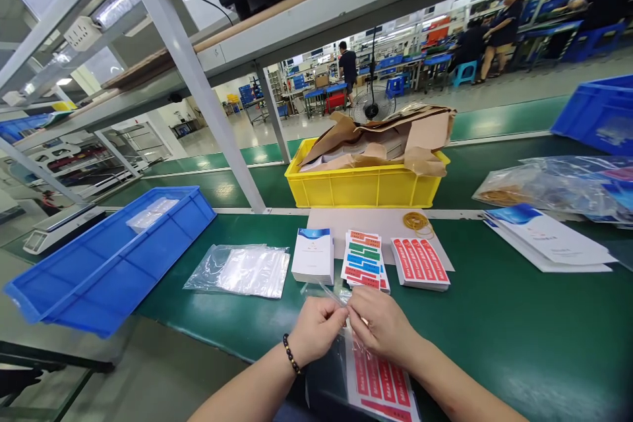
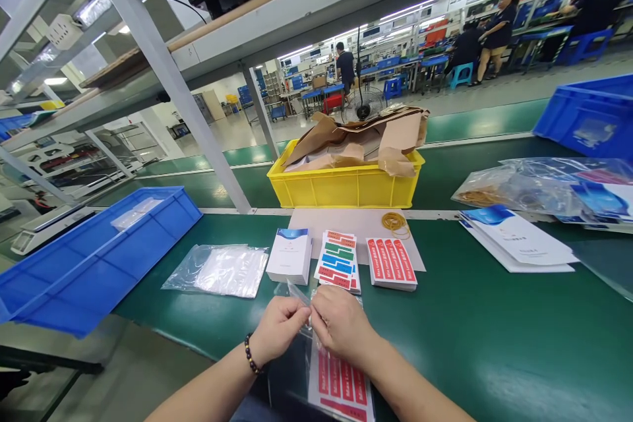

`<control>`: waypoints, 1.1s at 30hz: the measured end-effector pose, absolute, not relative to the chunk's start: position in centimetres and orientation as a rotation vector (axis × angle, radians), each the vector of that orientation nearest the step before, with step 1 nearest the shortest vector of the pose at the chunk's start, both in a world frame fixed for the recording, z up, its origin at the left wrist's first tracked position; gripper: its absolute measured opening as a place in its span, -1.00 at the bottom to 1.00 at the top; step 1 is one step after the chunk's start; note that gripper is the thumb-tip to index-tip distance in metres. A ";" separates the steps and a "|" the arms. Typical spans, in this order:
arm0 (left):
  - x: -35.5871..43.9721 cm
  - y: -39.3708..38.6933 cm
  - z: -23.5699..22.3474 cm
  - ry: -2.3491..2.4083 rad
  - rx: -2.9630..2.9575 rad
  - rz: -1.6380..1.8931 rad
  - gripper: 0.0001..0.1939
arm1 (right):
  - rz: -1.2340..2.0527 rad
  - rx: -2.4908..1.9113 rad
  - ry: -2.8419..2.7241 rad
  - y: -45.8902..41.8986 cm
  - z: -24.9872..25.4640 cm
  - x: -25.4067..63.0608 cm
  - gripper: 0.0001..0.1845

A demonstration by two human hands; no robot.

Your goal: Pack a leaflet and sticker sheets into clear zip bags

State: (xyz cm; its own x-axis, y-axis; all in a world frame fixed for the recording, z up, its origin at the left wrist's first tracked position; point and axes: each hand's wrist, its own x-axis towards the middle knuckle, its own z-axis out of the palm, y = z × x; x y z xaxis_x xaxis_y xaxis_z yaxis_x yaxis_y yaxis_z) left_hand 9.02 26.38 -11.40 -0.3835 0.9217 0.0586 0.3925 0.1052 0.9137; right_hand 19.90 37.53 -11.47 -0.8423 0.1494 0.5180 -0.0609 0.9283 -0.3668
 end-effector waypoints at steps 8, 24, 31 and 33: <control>8.9 26.1 -11.3 1.975 1.135 1.268 -0.65 | 0.234 -0.137 -2.300 38.6 -11.9 19.8 -0.79; 7.2 20.9 -1.1 0.901 1.835 0.714 -0.70 | 1.978 0.135 -2.470 38.3 -9.2 21.7 -0.67; 6.8 25.8 -4.3 1.536 2.008 0.753 -0.81 | 1.751 0.073 -2.624 39.1 -9.0 21.4 -0.74; 6.0 26.8 -6.0 1.423 1.888 0.700 -0.78 | 1.728 0.036 -2.651 39.6 -8.9 21.3 -0.74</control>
